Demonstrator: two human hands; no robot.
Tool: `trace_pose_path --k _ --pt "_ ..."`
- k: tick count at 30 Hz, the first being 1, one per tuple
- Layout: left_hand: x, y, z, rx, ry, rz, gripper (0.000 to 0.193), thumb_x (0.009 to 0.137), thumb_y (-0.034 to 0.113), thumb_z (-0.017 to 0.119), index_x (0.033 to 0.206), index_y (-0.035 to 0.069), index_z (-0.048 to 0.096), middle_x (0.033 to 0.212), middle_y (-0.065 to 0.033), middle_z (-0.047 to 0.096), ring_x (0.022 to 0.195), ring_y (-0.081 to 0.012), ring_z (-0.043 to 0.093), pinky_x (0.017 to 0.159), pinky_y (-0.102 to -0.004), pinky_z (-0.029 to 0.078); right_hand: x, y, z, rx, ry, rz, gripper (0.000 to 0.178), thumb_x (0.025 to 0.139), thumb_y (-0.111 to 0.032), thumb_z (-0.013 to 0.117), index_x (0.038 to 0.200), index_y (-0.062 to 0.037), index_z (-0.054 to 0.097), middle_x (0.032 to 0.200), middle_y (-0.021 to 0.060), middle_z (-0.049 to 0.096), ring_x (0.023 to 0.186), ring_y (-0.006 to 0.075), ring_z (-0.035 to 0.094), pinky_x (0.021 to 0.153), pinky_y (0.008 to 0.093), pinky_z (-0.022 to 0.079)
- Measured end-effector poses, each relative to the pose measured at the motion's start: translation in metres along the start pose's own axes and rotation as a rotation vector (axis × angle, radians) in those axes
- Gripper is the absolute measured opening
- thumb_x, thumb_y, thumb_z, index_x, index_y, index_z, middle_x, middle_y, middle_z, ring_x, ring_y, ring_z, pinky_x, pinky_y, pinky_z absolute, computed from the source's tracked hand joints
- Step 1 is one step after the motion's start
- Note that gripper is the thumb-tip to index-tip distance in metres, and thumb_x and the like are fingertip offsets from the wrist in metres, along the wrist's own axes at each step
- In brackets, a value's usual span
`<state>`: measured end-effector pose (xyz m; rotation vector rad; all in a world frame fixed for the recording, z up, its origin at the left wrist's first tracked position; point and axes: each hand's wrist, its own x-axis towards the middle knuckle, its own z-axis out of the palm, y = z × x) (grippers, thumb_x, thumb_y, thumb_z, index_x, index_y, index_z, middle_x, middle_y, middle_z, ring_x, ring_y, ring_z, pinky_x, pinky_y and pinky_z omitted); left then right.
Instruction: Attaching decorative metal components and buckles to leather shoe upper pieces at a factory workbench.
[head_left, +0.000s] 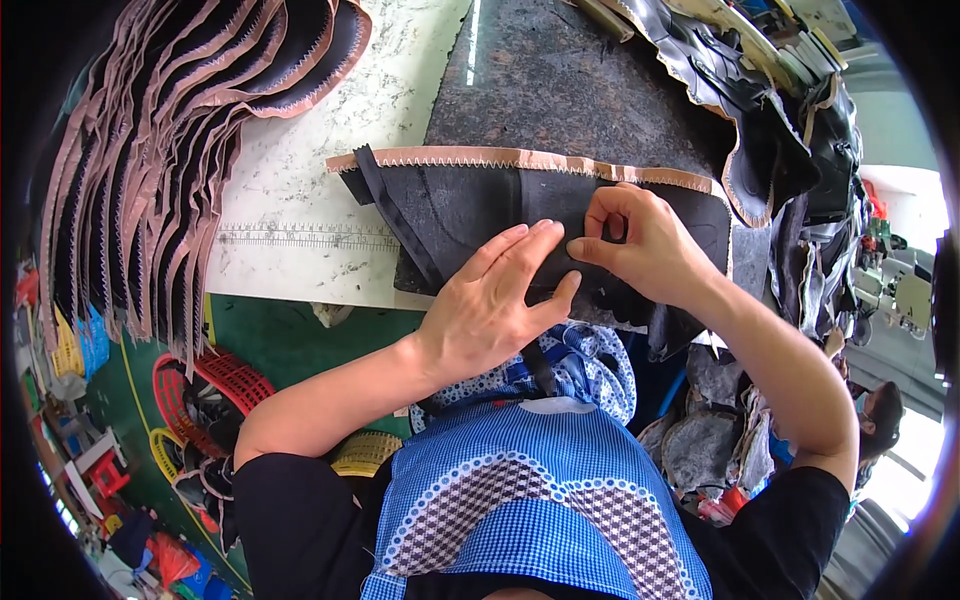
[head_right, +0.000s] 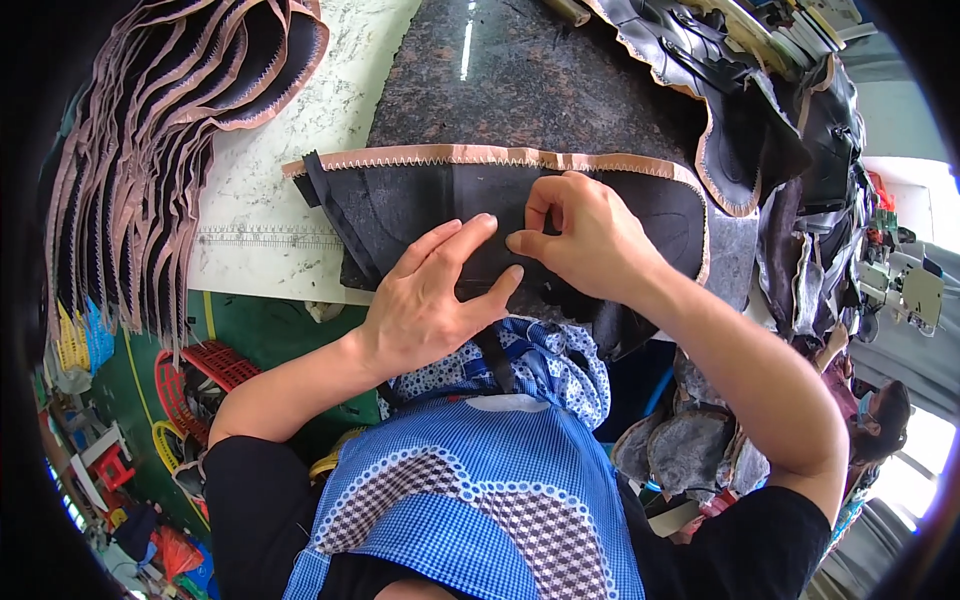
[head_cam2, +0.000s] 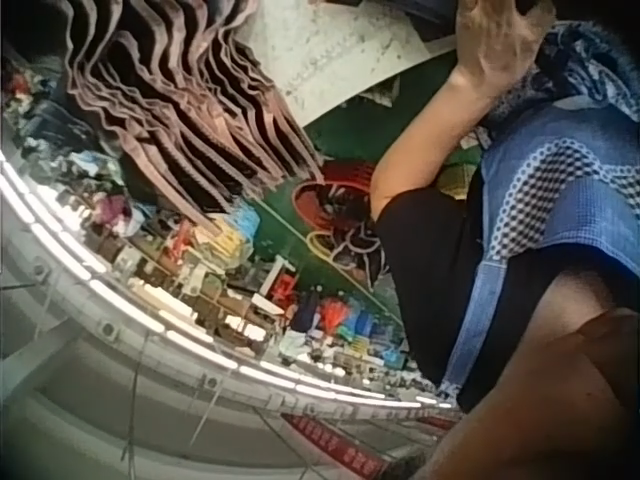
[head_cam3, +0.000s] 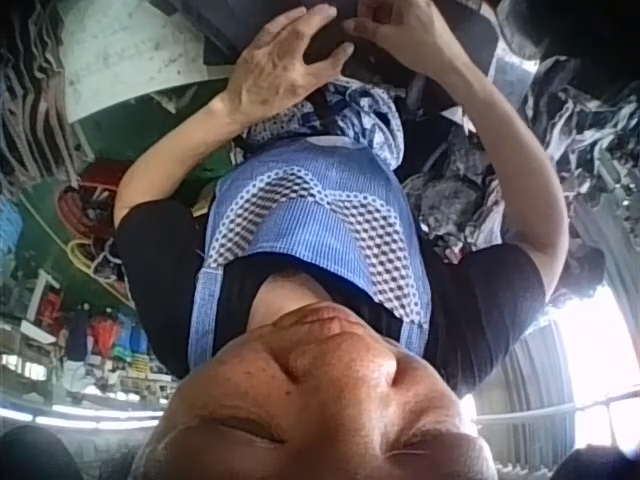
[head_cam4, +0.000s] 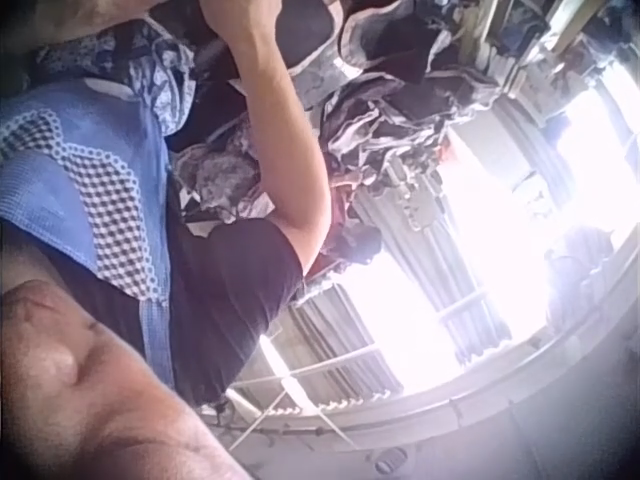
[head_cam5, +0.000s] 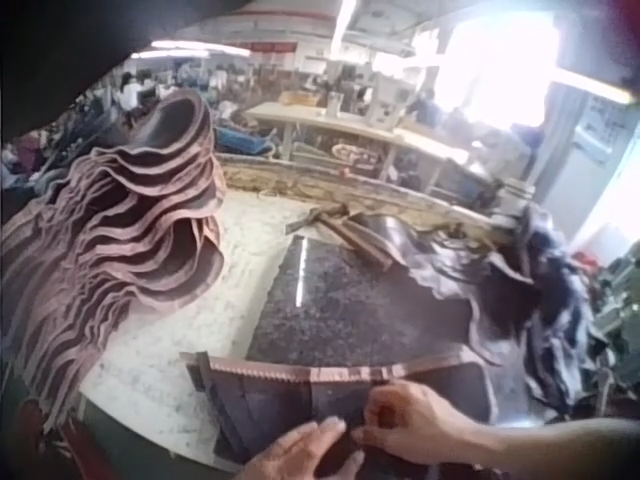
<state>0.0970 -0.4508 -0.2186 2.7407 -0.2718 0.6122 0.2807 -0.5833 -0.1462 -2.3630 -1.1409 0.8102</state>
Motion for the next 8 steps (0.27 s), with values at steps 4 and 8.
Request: trace_pose_path --k 4,8 --pt "-0.007 -0.006 0.0 -0.04 0.101 -0.021 0.037 0.087 0.019 0.074 0.123 0.018 0.069 0.128 -0.0123 0.057 0.131 -0.0285 0.056 0.112 -0.0417 0.045 0.021 -0.014 -0.007 0.056 -0.171 0.084 0.036 0.083 -0.032 0.084 0.074 -0.0059 0.061 0.065 -0.0023 0.05 0.065 0.0085 0.045 0.058 0.0294 0.038" --pt "-0.021 -0.015 -0.009 -0.117 0.239 -0.137 0.028 0.088 0.021 0.076 0.116 0.015 0.07 0.124 -0.0115 0.057 0.119 -0.03 0.06 0.104 -0.0417 0.051 0.02 0.005 -0.007 0.035 -0.231 0.023 0.032 0.08 -0.026 0.087 0.073 -0.0142 0.058 0.065 -0.0061 0.048 0.066 0.0051 0.048 0.055 0.0255 0.034"
